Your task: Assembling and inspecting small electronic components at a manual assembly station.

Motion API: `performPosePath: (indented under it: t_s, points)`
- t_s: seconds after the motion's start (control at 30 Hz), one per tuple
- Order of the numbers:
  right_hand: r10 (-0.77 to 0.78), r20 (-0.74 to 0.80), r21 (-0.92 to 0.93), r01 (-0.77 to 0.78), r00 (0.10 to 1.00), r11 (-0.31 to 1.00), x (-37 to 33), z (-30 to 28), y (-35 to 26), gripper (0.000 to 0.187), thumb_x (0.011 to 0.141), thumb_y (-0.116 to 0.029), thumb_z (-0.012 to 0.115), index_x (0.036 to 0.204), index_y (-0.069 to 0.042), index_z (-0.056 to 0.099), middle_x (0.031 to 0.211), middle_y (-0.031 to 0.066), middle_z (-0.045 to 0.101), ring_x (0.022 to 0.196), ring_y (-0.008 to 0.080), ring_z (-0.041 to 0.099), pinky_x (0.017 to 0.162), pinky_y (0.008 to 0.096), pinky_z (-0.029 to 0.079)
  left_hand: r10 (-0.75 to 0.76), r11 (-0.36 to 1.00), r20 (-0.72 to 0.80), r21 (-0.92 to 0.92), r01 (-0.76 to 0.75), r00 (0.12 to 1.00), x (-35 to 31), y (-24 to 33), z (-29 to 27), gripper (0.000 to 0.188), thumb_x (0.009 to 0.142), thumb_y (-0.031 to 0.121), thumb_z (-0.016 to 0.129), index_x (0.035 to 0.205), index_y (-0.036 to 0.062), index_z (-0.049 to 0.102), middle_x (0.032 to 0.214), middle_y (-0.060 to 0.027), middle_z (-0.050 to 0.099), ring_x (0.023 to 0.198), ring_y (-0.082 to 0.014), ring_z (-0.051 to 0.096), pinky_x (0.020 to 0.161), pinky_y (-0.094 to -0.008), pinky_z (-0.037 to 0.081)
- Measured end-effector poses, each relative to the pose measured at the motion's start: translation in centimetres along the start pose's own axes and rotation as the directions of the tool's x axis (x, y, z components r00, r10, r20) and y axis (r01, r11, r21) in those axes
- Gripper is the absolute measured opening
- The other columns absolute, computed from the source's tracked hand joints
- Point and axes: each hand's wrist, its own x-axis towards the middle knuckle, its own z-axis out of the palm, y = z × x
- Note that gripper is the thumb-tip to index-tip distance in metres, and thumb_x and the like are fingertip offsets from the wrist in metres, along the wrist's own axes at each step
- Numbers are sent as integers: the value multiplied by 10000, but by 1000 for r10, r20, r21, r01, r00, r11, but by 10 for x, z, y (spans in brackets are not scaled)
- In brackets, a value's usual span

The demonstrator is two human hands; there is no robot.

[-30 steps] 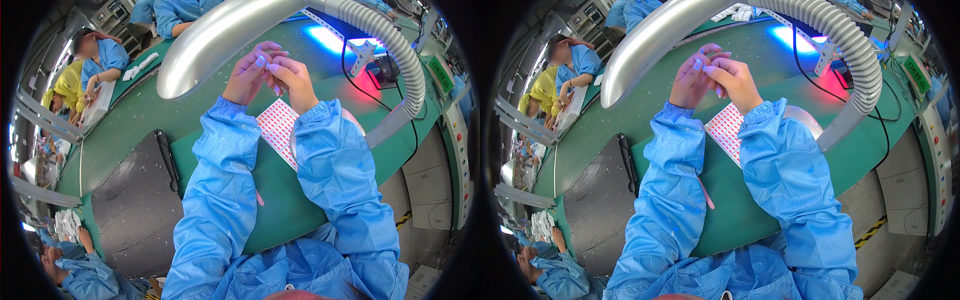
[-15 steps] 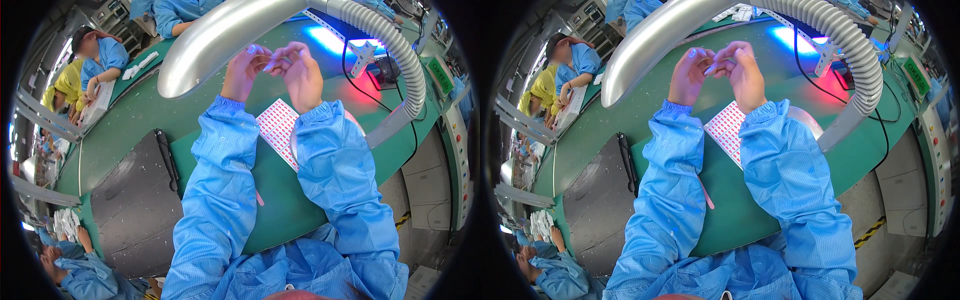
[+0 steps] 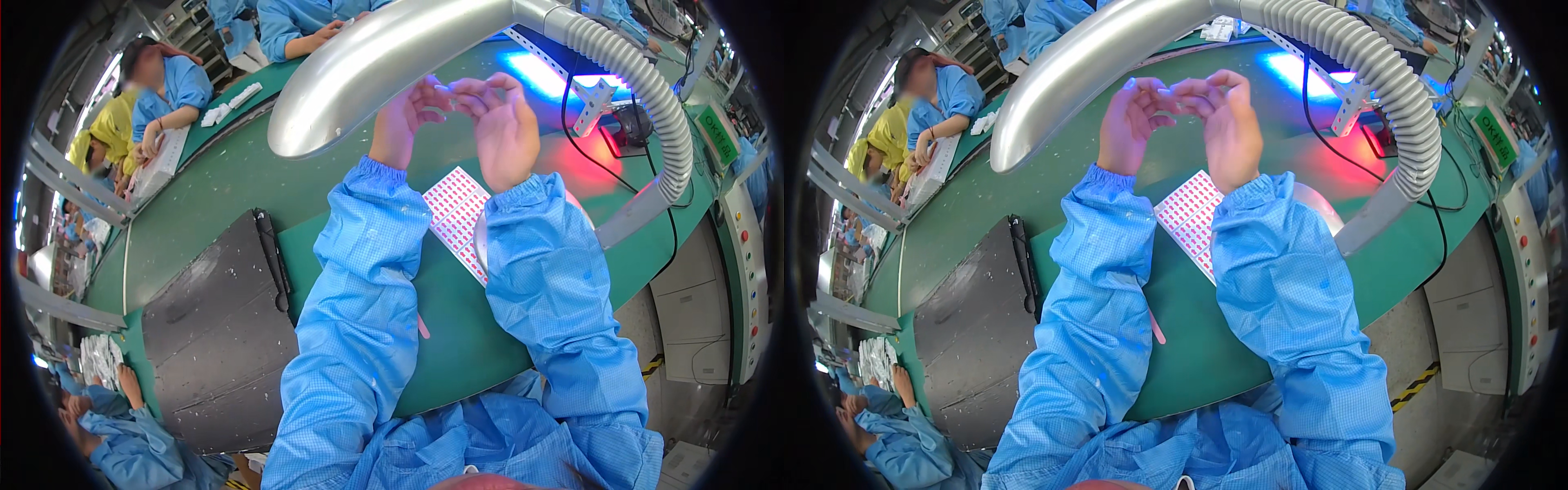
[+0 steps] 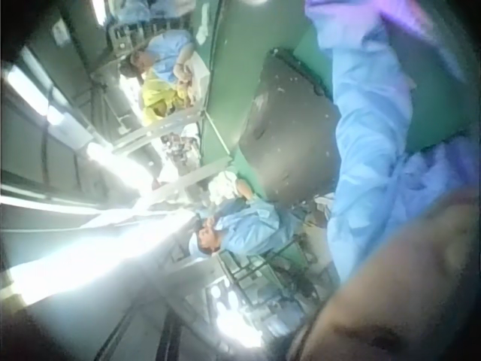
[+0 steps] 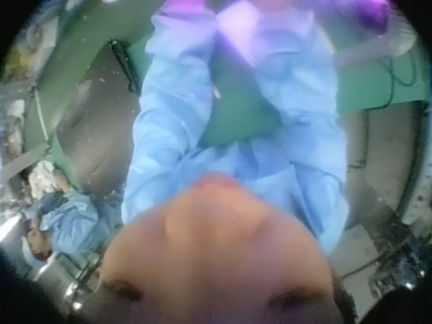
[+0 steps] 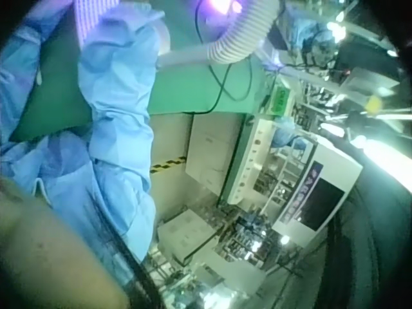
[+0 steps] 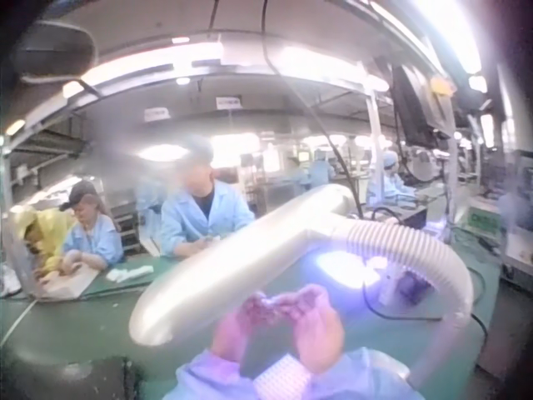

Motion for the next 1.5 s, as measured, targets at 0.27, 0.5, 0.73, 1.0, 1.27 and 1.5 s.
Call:
performPosePath:
  t_s: [0.27,0.5,0.73,1.0,1.27,1.5]
  points:
    - [348,151,701,-348,925,622,2,-27,9,295,699,-253,559,871,-43,444,850,116,435,806,259,416,784,369,360,108,786,214,-616,49,971,6,-13,-16,189,614,137,458,784,64,414,804,-72,399,772,-219,396,726,-326,359]
    - [351,167,701,-361,922,615,2,-30,13,264,604,-144,551,816,-46,425,798,92,399,779,246,394,733,345,348,63,672,243,-728,139,968,5,-32,-7,197,587,111,474,774,71,425,751,-67,379,707,-210,382,684,-314,344]
    - [426,176,739,-405,888,538,0,-37,16,228,588,-98,526,790,-39,438,775,100,399,678,225,373,599,315,333,-107,826,66,-549,126,992,6,-27,3,145,647,104,473,785,70,443,751,-59,412,710,-199,409,666,-309,371]
    - [480,59,788,-336,875,516,-2,-36,18,208,587,-90,519,772,-27,449,783,115,417,645,226,380,551,315,329,-41,611,172,-775,161,984,8,-45,-17,137,622,86,469,758,73,458,775,-70,453,726,-209,439,680,-312,395]
    - [470,77,762,-356,879,541,-2,-41,19,219,591,-85,510,795,-11,486,799,124,435,676,238,399,587,319,336,-75,552,128,-820,148,989,7,-43,-12,100,621,70,452,709,74,405,750,-53,388,708,-192,383,666,-308,359]
    - [530,-92,711,-317,843,627,-2,-41,21,153,596,-107,510,736,-72,459,793,113,457,657,238,408,606,330,336,-86,475,109,-869,136,990,6,-45,-12,122,593,64,452,698,77,392,739,-46,387,693,-182,376,658,-300,351]
